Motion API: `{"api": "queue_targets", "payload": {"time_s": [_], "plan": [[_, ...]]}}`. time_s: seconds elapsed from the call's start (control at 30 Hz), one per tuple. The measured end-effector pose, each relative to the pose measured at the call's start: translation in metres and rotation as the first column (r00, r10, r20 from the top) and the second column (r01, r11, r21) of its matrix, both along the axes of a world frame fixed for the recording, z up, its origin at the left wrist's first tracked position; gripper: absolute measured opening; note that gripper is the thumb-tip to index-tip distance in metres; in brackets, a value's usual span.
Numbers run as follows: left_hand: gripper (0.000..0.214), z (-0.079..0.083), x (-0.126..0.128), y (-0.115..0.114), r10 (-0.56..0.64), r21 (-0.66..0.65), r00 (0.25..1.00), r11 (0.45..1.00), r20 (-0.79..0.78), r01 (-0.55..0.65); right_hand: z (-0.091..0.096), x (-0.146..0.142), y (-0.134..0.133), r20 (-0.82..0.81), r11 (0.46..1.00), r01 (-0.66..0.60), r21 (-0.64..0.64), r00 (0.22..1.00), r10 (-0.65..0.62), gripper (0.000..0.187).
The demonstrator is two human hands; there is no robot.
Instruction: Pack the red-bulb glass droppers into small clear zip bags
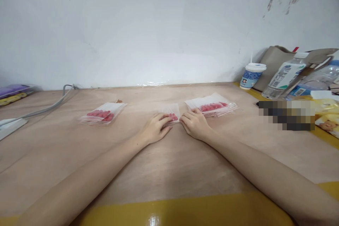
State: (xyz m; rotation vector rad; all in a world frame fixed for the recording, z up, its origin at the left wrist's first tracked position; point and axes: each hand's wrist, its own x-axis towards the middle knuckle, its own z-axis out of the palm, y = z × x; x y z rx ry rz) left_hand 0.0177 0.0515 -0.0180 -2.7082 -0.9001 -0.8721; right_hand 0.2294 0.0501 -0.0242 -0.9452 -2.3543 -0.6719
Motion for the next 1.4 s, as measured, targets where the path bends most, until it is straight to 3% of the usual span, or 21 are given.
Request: {"api": "queue_targets", "payload": {"time_s": [0.23, 0.5, 0.67, 1.0, 1.2, 1.4], "plan": [[0.021, -0.004, 0.027, 0.016, -0.054, 0.103, 0.995, 0.993, -0.086, 0.063, 0.001, 0.000, -0.001, -0.037, 0.999, -0.033, 0.008, 0.999, 0.034, 0.022], [0.029, -0.001, 0.025, 0.020, -0.096, 0.178, 0.981, 0.976, -0.170, 0.126, 0.004, 0.000, -0.003, -0.011, 0.998, -0.046, 0.043, 0.999, 0.046, 0.024], [0.024, 0.003, 0.015, 0.014, -0.078, 0.223, 0.984, 0.968, -0.157, 0.113, 0.006, 0.001, -0.005, -0.021, 0.997, -0.053, 0.048, 0.998, 0.054, 0.024], [0.022, 0.006, -0.033, 0.004, -0.004, 0.261, 0.988, 0.964, -0.152, 0.044, 0.004, 0.004, -0.004, -0.057, 0.998, -0.046, 0.053, 0.997, 0.049, 0.022], [0.031, 0.004, -0.037, 0.003, 0.044, 0.245, 0.983, 0.969, -0.177, 0.000, 0.005, 0.003, -0.005, -0.074, 0.999, -0.041, 0.035, 0.996, 0.043, 0.023], [0.028, 0.000, -0.039, 0.002, -0.003, 0.199, 0.983, 0.979, -0.185, 0.041, 0.007, 0.003, -0.005, -0.036, 0.998, -0.052, -0.021, 0.998, 0.051, 0.017]]}}
